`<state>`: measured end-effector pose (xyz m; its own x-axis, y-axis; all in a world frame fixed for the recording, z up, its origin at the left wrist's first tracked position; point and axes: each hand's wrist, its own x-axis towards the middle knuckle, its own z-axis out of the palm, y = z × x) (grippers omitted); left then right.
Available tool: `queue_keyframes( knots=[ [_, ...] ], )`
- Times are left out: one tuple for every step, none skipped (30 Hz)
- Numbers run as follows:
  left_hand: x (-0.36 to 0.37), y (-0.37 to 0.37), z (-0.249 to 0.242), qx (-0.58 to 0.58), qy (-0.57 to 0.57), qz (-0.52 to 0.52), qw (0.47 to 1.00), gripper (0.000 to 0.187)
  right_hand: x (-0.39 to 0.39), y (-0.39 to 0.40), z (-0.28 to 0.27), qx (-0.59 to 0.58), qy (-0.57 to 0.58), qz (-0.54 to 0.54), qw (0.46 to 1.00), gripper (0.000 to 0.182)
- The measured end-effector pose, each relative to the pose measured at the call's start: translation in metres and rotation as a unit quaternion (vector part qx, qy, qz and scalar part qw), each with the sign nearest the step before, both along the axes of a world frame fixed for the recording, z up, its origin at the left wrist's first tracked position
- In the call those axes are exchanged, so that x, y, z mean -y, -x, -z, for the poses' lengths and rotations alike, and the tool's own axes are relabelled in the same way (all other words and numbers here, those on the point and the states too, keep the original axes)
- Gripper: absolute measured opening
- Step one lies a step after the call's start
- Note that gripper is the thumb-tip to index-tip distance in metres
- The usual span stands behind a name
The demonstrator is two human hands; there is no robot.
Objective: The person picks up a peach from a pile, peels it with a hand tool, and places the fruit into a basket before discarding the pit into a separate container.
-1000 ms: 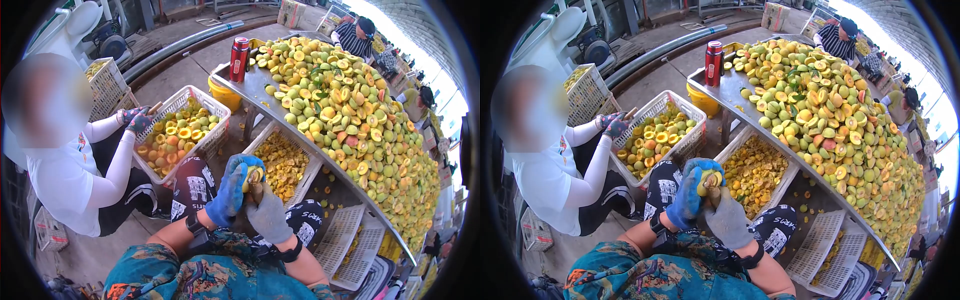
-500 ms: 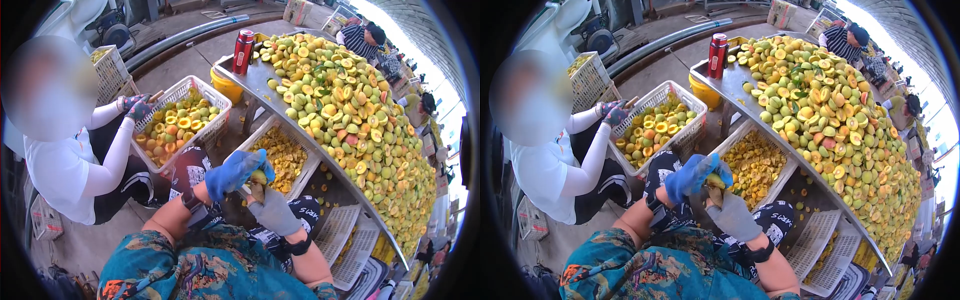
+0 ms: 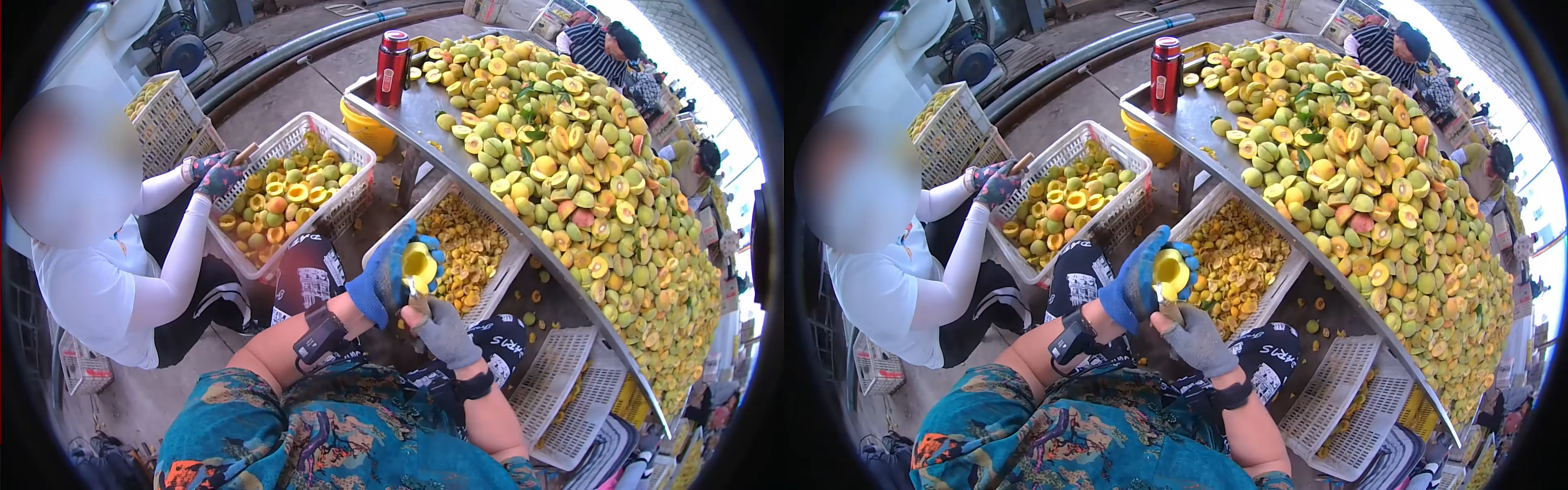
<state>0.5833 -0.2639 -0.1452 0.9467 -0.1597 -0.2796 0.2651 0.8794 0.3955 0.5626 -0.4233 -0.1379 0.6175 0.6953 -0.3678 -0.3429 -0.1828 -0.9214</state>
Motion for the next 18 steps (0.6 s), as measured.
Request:
queue_keyframes(
  knots=[
    [0.001,-0.001,0.000,-0.006,-0.012,-0.040,0.999,0.038,-0.001,0.000,0.008,-0.004,-0.033,0.052,0.998,0.046],
    [0.002,-0.005,0.005,-0.019,-0.012,-0.079,0.997,0.038,0.002,-0.004,0.011,0.014,-0.085,0.043,0.995,0.062],
    [-0.001,-0.007,0.008,-0.021,-0.013,-0.077,0.997,0.038,0.005,-0.008,0.018,0.012,-0.085,0.044,0.995,0.062],
    [-0.005,-0.009,0.012,0.008,-0.017,-0.063,0.998,0.037,0.011,-0.014,0.026,-0.120,-0.165,0.064,0.977,0.068],
    [-0.008,-0.011,0.016,0.036,-0.021,-0.049,0.998,0.037,0.015,-0.018,0.027,-0.248,-0.242,0.083,0.934,0.074],
    [-0.009,-0.012,0.021,0.053,-0.037,-0.063,0.996,0.037,0.020,-0.021,0.025,-0.242,-0.237,0.095,0.936,0.078],
    [-0.009,-0.013,0.026,0.052,-0.038,-0.063,0.996,0.037,0.022,-0.024,0.022,-0.244,-0.238,0.096,0.935,0.078],
    [-0.010,-0.013,0.028,0.053,-0.042,-0.066,0.996,0.036,0.022,-0.026,0.017,-0.248,-0.212,0.117,0.938,0.079],
    [-0.010,-0.013,0.031,0.053,-0.046,-0.069,0.995,0.035,0.022,-0.028,0.015,-0.253,-0.185,0.139,0.939,0.080],
    [-0.010,-0.013,0.033,0.051,-0.047,-0.068,0.995,0.035,0.021,-0.029,0.014,-0.261,-0.222,0.130,0.931,0.071],
    [-0.009,-0.013,0.035,0.063,-0.054,-0.076,0.994,0.034,0.019,-0.028,0.016,-0.262,-0.223,0.132,0.930,0.071],
    [-0.009,-0.015,0.035,0.076,-0.061,-0.084,0.992,0.033,0.015,-0.025,0.018,-0.215,-0.176,0.165,0.946,0.065],
    [-0.009,-0.016,0.036,0.075,-0.063,-0.082,0.992,0.033,0.013,-0.024,0.019,-0.167,-0.129,0.197,0.957,0.059],
    [-0.009,-0.016,0.034,0.075,-0.051,-0.093,0.992,0.029,0.013,-0.024,0.018,-0.149,-0.119,0.210,0.959,0.044],
    [-0.008,-0.017,0.033,0.076,-0.039,-0.104,0.991,0.025,0.012,-0.024,0.016,-0.152,-0.121,0.211,0.958,0.044],
    [-0.008,-0.018,0.035,0.075,-0.041,-0.103,0.991,0.025,0.009,-0.023,0.013,-0.151,-0.125,0.241,0.950,0.041],
    [-0.008,-0.021,0.034,0.081,-0.044,-0.106,0.990,0.022,0.007,-0.024,0.012,-0.148,-0.129,0.272,0.942,0.038],
    [-0.006,-0.023,0.034,0.089,-0.047,-0.107,0.989,0.020,0.006,-0.025,0.012,-0.149,-0.131,0.275,0.941,0.038]
  ],
)
